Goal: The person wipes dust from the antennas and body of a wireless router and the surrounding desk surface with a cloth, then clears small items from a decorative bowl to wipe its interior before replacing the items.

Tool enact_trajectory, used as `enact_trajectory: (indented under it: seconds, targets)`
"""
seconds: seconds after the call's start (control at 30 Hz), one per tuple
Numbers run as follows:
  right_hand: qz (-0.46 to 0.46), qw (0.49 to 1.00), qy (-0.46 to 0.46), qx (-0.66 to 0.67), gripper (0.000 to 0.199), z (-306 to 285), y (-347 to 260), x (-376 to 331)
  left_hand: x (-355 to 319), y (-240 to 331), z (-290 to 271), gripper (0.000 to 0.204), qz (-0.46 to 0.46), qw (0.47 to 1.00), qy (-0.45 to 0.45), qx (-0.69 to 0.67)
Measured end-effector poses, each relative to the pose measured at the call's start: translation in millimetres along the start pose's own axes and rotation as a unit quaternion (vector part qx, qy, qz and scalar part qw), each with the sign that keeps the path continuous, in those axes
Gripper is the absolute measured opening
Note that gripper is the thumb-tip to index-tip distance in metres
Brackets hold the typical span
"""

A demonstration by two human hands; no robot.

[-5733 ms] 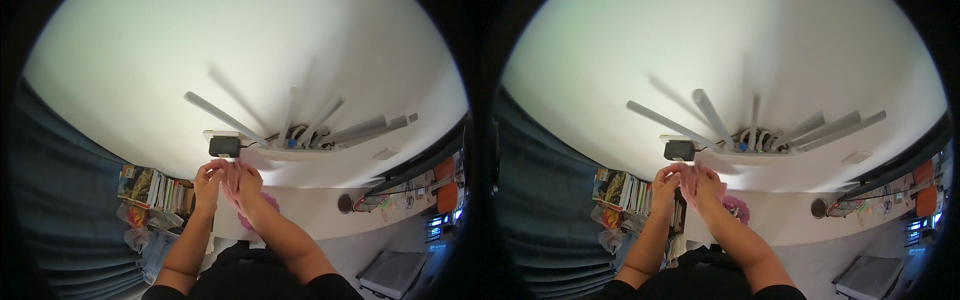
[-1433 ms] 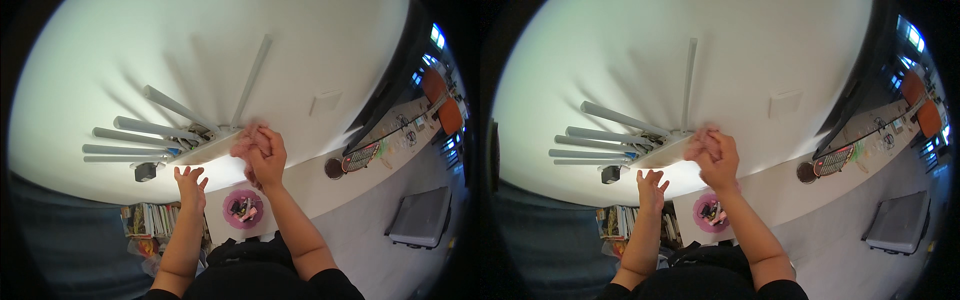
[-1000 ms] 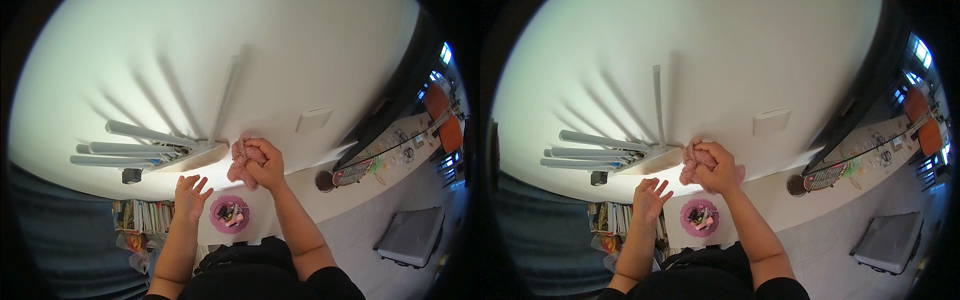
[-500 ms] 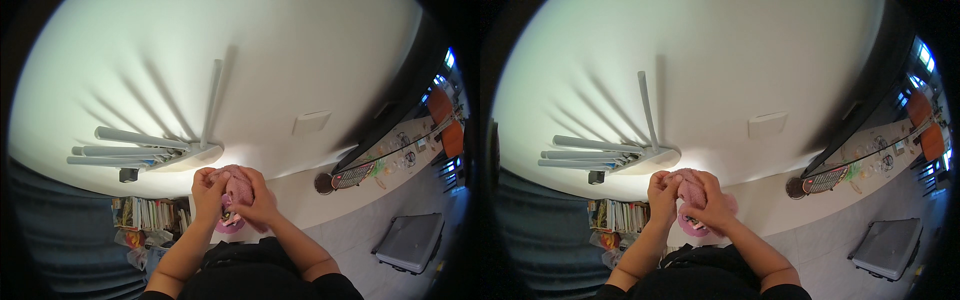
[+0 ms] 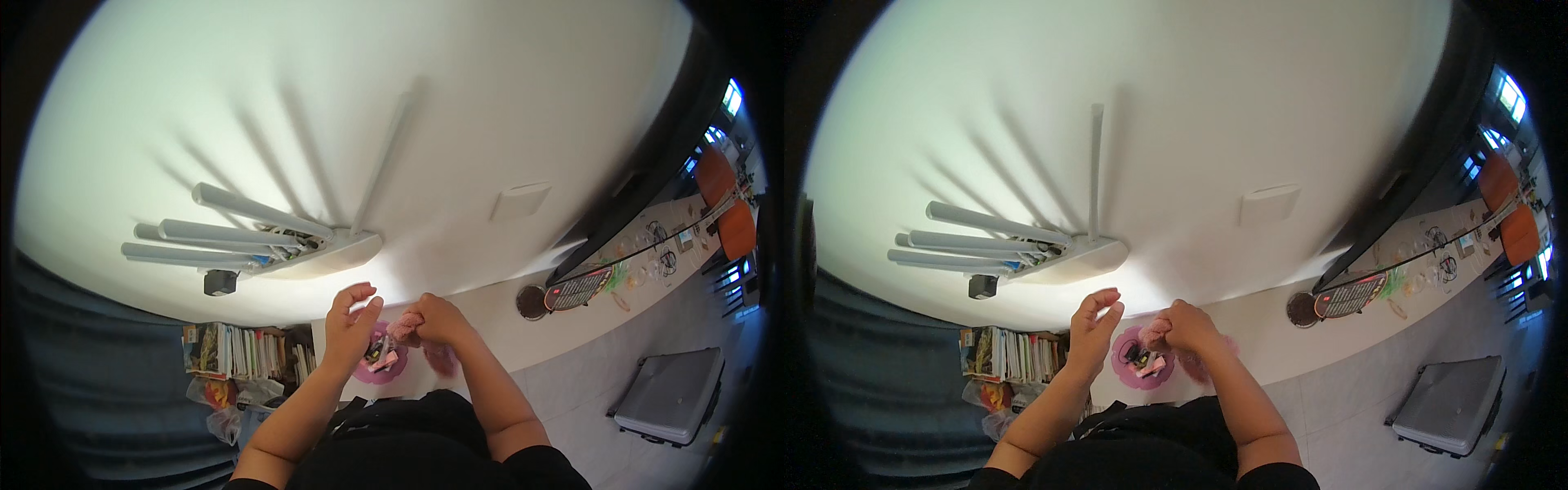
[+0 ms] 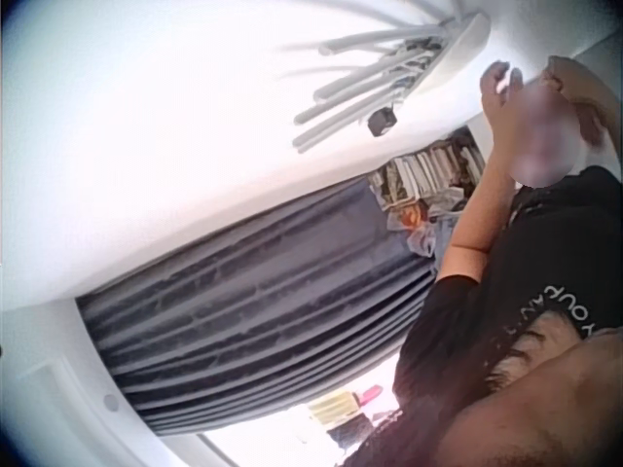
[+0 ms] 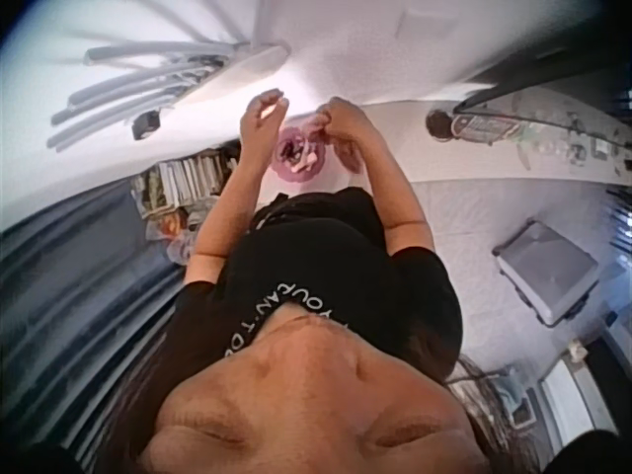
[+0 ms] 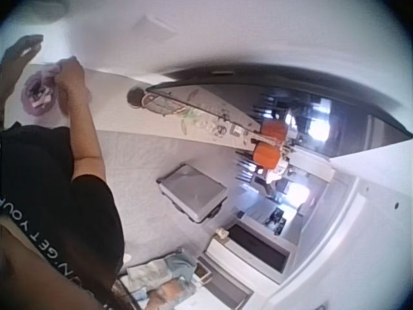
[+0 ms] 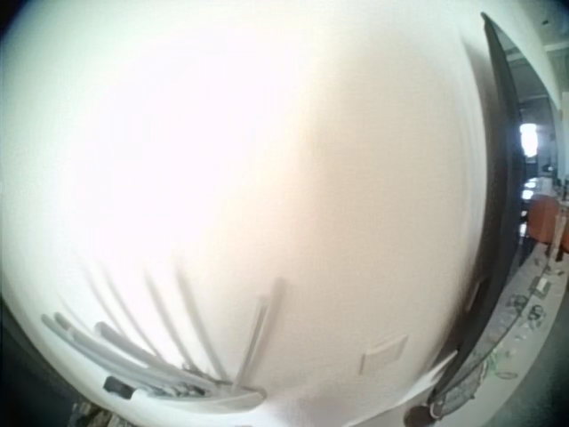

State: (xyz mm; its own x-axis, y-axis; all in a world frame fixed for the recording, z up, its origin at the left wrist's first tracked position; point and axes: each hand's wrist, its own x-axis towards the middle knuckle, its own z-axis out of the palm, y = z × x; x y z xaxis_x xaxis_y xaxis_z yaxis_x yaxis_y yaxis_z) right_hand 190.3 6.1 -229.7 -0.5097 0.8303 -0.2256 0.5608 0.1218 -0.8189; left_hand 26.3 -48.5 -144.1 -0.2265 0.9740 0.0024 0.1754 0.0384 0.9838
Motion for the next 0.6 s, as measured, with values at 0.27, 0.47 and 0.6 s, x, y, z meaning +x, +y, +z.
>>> enact_trajectory:
  seconds: [0.27, 0.47, 0.6]
  targets:
    - [-0.167, 0.906, 0.272, 0.276, 0.056, -9.7, -80.3, -24.2, -4.7, 8.8, -12.4, 0.015, -0.053, 0.977, 0.043, -0.201]
    - [-0.222, 0.873, 0.355, 0.248, 0.054, 15.2, -106.2, -30.6, -11.8, 32.5, -13.3, 0.016, -0.053, 0.947, -0.042, -0.314]
    - [-0.164, 0.805, 0.349, 0.450, 0.044, -3.2, -84.9, -19.4, -16.5, 39.8, -27.4, 0.017, -0.032, 0.959, -0.044, -0.279]
